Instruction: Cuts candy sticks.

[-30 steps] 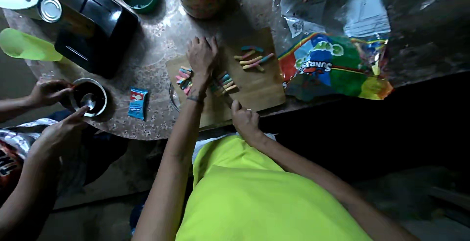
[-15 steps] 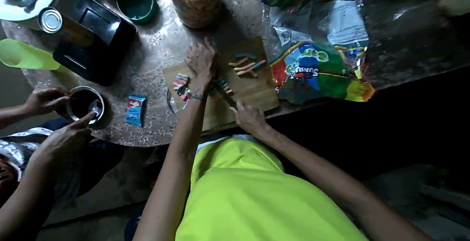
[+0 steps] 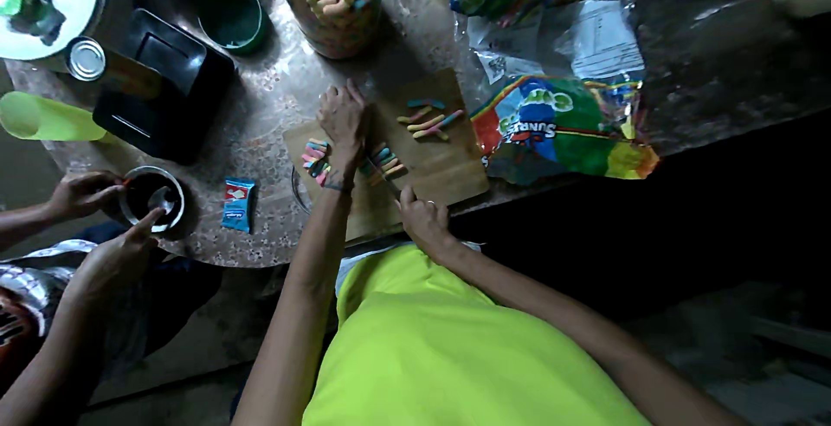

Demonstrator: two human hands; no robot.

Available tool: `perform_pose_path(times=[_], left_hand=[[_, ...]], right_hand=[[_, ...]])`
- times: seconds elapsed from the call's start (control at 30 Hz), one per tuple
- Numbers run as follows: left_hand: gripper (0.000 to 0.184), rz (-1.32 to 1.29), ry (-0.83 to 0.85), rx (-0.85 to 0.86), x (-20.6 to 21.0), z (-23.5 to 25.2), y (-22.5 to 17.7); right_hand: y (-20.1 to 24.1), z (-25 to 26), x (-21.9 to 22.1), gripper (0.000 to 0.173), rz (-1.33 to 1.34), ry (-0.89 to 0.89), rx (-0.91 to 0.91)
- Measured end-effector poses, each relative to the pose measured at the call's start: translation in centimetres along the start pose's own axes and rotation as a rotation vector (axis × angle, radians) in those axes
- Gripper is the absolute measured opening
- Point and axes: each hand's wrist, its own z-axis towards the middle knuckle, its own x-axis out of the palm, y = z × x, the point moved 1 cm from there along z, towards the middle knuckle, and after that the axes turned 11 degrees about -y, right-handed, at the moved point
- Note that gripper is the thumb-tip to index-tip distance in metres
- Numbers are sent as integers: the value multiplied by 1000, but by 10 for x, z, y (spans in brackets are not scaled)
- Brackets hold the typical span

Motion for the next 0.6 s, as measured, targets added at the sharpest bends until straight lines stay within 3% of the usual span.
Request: perform_pose_path(times=[0.2,0.33,0.6], left_hand=[[56,-23,-7,12,-2,-1,4],[59,-19,-6,-49,-3,1,-4],[61,26,22,-108,-6,9,-9]], right_hand=[[4,-1,4,39,-36,-3,-13],[-4,1,-7,48,74,29,1],[3,7,-9,48,126,5,-12]])
